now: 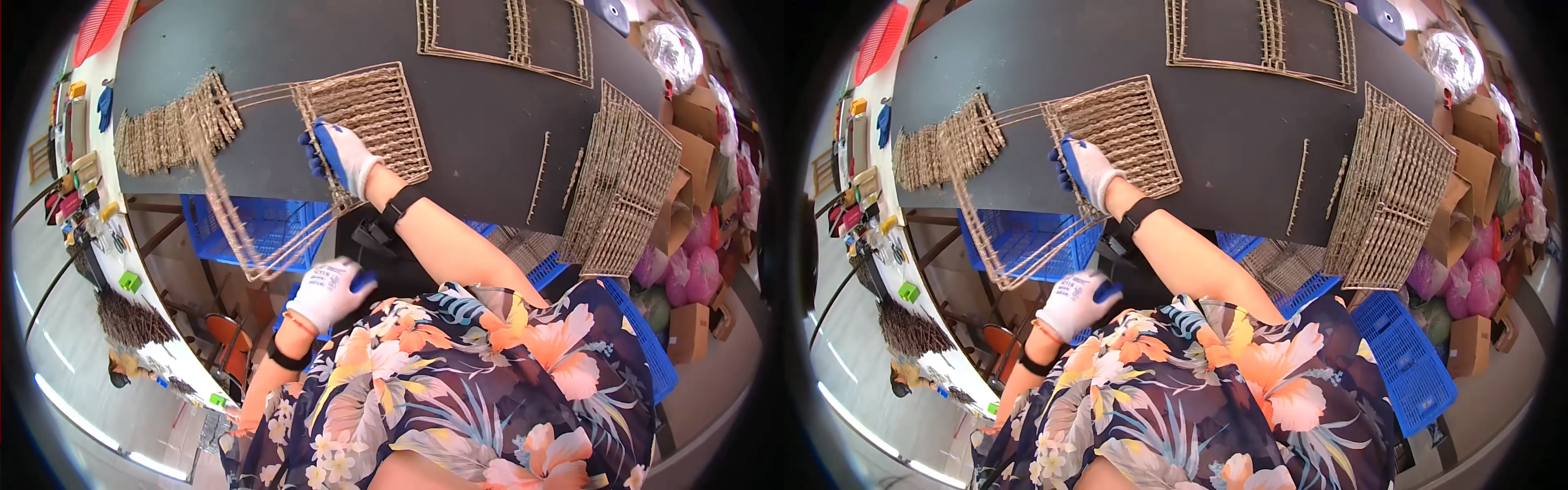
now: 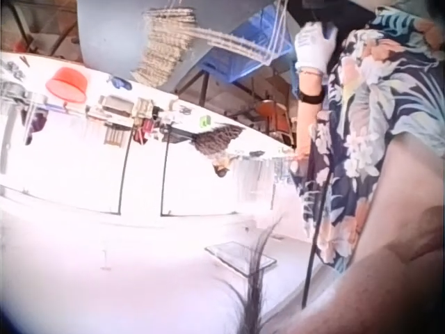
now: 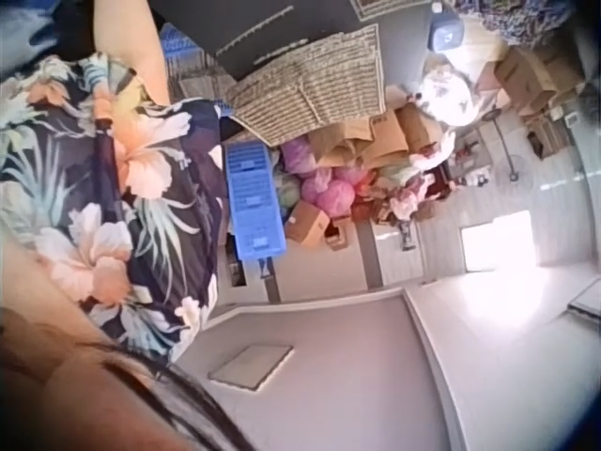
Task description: Assembling woven wicker panels onto a metal wire frame to construct a component for furniture or baskets.
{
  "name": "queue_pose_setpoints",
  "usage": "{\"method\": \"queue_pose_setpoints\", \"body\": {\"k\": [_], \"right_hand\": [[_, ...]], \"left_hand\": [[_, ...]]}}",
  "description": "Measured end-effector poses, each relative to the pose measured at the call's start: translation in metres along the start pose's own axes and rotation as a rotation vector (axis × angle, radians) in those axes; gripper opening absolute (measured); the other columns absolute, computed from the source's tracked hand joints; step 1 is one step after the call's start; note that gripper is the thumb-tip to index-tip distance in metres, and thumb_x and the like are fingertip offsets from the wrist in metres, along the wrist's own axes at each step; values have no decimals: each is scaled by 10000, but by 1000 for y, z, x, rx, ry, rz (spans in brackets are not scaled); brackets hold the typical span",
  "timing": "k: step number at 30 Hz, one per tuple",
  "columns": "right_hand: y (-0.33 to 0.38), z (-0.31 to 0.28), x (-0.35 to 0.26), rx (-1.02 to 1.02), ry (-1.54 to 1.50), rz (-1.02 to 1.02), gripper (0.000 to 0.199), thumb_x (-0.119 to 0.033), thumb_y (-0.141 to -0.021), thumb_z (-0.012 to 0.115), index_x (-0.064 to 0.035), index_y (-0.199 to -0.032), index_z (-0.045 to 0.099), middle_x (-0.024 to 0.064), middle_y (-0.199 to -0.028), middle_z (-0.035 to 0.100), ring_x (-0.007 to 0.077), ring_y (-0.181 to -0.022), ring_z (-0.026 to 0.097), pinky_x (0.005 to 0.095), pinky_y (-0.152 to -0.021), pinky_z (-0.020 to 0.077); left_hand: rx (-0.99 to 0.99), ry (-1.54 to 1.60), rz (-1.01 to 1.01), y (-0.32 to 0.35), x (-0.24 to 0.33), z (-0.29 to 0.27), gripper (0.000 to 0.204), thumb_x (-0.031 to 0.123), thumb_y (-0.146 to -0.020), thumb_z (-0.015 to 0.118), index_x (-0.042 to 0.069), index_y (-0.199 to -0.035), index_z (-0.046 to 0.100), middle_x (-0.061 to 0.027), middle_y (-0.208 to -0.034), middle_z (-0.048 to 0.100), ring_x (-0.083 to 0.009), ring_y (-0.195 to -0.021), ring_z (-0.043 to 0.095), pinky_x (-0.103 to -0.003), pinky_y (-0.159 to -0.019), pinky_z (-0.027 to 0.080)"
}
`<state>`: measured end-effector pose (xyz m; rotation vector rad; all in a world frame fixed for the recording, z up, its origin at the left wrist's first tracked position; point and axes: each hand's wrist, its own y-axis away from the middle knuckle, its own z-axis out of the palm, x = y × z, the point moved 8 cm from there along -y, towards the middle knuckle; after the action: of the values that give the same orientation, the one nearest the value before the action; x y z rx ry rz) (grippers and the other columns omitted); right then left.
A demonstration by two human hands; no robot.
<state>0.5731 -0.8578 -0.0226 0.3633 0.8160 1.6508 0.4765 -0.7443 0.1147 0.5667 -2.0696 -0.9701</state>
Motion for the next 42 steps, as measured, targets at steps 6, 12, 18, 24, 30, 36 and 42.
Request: {"method": "queue_pose_setpoints", "body": {"k": [6,12,18,24,30,36,42], "right_hand": [[14,5,-2,-231,-170,135,384,-434,-1051,458,-70,-1039,580,2,-769,542,74,-555,465,242,-494,399],[25,8,-9,-356,-242,199,398,-450,-1044,450,-77,-986,576,-8,-724,544,64,-515,476,231,-485,404],[41,7,-6,-320,-250,178,367,-402,-1056,446,-60,-1024,575,1,-758,535,57,-541,448,208,-494,388],[46,7,-18,-284,-230,81,374,-409,-1058,453,-58,-1020,577,3,-755,531,69,-559,463,205,-508,391],[45,5,-24,-217,-177,47,433,-473,-1034,471,-60,-1011,603,7,-744,557,85,-534,508,229,-484,422],[47,3,-20,-174,-189,45,423,-449,-1038,467,-47,-1020,599,15,-745,549,104,-543,501,246,-472,398],[59,3,-24,-67,-126,-122,351,-385,-1067,445,-64,-1053,586,-7,-768,521,75,-579,453,212,-492,368]], "left_hand": [[701,-197,306,-34,-24,-19,504,274,-805,762,42,-1232,630,-214,-1308,577,-406,-1284,508,-538,-1131,348],[579,-476,291,-80,-27,10,765,405,-719,793,78,-1366,550,-196,-1460,456,-410,-1430,320,-570,-1205,195],[541,-404,111,-125,-40,1,696,432,-786,711,102,-1375,539,-162,-1403,464,-382,-1353,325,-539,-1137,210],[572,-377,55,-161,-45,-26,630,442,-836,642,120,-1367,537,-128,-1328,473,-343,-1252,346,-499,-1054,240],[587,-266,59,-180,-53,-41,569,452,-887,574,137,-1359,535,-95,-1252,483,-304,-1150,366,-458,-971,271],[601,-55,120,-197,-70,-50,516,462,-937,505,155,-1351,533,-62,-1177,493,-266,-1049,387,-418,-887,301],[613,271,212,-219,-91,-56,474,472,-987,436,172,-1343,531,-28,-1101,503,-227,-947,407,-378,-804,332]]}}
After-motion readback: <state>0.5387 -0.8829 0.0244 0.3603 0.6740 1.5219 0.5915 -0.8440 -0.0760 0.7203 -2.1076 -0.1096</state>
